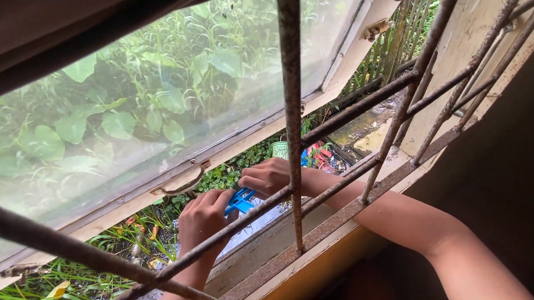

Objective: The person uses a blue brush to scrub the exterior surface of a window pane through a metal security grille. They repeatedly brush the glass and the window frame, moving the brush across different sections of the window.

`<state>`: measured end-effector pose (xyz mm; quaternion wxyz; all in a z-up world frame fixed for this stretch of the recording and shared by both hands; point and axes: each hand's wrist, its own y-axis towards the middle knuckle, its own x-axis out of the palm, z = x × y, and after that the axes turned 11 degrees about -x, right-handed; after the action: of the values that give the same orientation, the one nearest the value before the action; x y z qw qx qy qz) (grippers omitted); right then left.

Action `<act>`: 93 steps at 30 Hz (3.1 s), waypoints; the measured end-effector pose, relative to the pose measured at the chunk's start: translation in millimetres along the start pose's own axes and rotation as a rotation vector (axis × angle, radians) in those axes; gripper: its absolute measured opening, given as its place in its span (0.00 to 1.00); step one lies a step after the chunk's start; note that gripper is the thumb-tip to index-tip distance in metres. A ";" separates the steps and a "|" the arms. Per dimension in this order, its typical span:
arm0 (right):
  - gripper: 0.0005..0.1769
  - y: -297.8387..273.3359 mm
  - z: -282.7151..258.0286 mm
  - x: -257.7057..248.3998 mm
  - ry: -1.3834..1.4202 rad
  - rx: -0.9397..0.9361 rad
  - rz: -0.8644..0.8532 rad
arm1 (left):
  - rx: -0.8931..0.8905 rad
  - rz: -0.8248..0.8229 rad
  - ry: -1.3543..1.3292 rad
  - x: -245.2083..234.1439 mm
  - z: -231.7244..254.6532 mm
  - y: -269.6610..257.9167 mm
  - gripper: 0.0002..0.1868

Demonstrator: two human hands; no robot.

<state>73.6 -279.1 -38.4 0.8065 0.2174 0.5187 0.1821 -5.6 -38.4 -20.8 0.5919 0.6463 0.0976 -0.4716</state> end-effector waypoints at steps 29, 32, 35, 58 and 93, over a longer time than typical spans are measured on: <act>0.22 6.1 -9.8 -29.6 0.152 0.262 0.128 | -0.061 0.292 0.360 -71.8 -24.4 -4.4 0.11; 0.22 -7.2 -4.3 -10.4 0.205 0.234 0.145 | -0.070 0.326 0.399 -82.9 -28.5 -10.1 0.09; 0.20 -18.9 -5.3 -4.9 0.171 0.205 0.130 | -0.068 0.358 0.375 -83.9 -34.9 -17.8 0.08; 0.03 -5.6 -39.8 -45.5 0.052 0.219 0.005 | -0.108 0.339 0.629 -162.2 -71.6 -72.5 0.11; 0.05 276.0 -136.6 40.2 -0.296 0.085 0.163 | -0.181 0.331 0.525 -232.8 -222.7 -176.1 0.16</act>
<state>-54.5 -4.6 29.8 0.8468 0.3172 0.3820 0.1906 -140.9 302.4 -2.8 0.6704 0.6977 0.1820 -0.1755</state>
